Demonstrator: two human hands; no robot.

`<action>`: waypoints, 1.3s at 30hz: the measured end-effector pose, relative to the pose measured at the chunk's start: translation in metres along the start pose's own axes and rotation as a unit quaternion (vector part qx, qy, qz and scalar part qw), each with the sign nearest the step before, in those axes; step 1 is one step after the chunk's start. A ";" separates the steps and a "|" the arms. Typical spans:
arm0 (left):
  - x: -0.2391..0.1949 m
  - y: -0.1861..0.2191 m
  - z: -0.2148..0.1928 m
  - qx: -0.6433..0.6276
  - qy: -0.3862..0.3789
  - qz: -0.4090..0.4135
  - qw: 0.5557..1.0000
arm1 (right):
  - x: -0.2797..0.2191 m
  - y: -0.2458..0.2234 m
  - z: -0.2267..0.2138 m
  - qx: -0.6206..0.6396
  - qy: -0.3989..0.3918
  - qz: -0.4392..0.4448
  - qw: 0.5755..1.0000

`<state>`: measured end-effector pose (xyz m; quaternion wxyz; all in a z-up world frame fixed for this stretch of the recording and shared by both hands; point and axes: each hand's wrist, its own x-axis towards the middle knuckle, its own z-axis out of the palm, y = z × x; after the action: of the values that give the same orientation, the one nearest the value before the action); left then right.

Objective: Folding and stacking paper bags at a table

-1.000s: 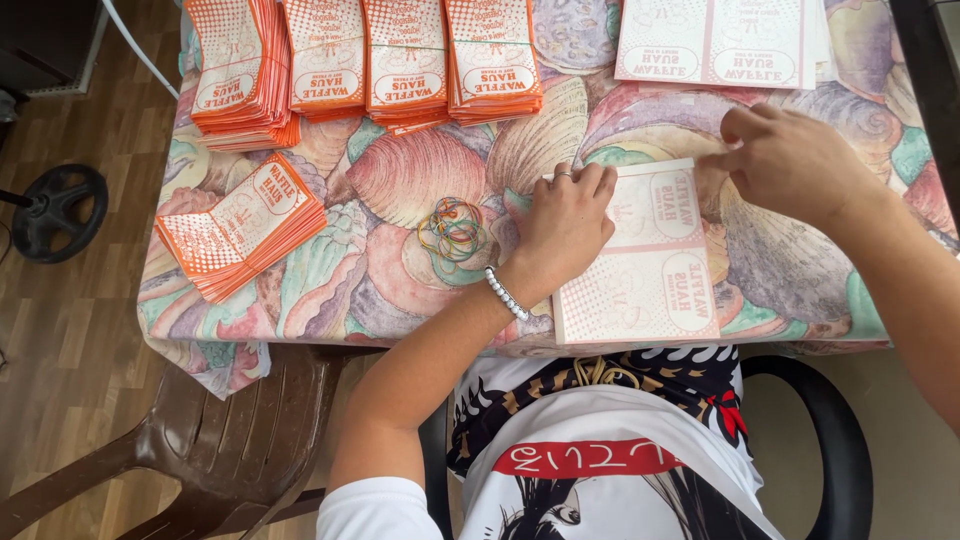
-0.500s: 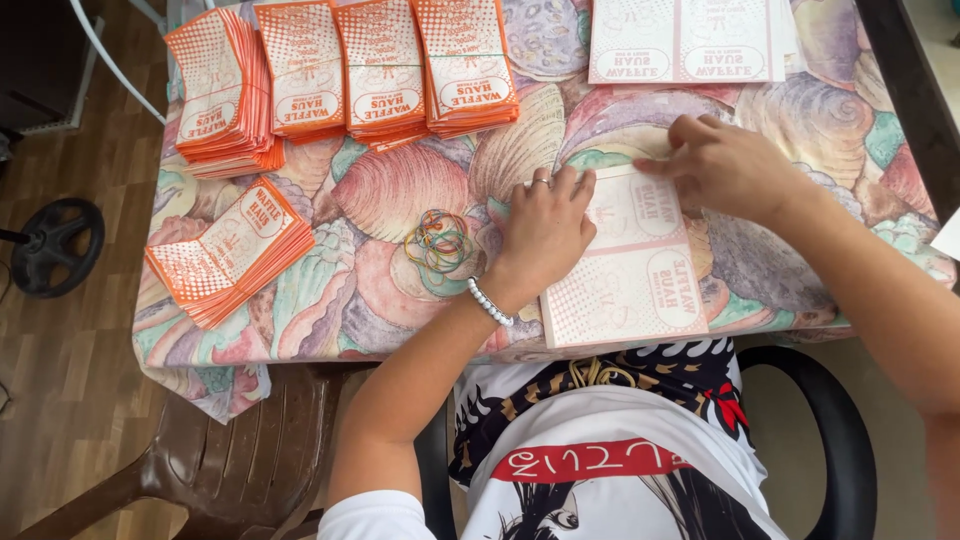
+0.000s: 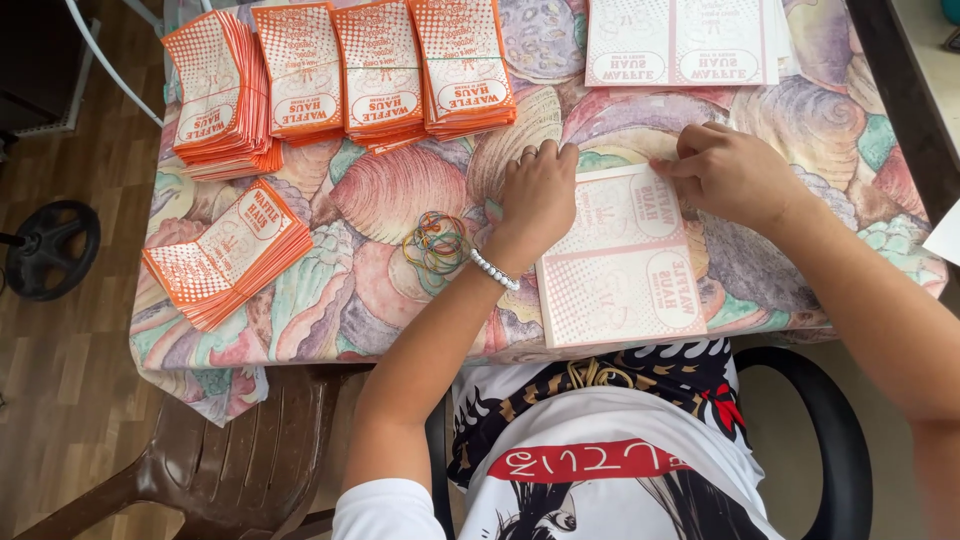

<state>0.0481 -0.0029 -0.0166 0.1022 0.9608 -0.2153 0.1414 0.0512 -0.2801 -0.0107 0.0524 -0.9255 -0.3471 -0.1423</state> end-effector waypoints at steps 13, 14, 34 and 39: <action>0.022 -0.029 -0.011 -0.275 -0.077 -0.039 0.957 | 0.013 -0.039 -0.059 0.428 0.006 0.289 0.856; 0.020 -0.031 -0.027 -0.275 -0.075 -0.039 0.958 | 0.017 -0.046 -0.066 0.428 0.007 0.287 0.857; -0.069 -0.032 -0.030 -0.790 0.012 -0.206 0.577 | 0.033 -0.092 -0.065 0.560 0.160 0.256 0.772; -0.074 -0.031 -0.033 -0.795 0.015 -0.195 0.574 | 0.027 -0.095 -0.072 0.551 0.176 0.258 0.774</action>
<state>-0.0101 0.0619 -0.0132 0.8535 0.5099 -0.0475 -0.0960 -0.0084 -0.2057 0.0662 0.6480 -0.7521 -0.0989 -0.0679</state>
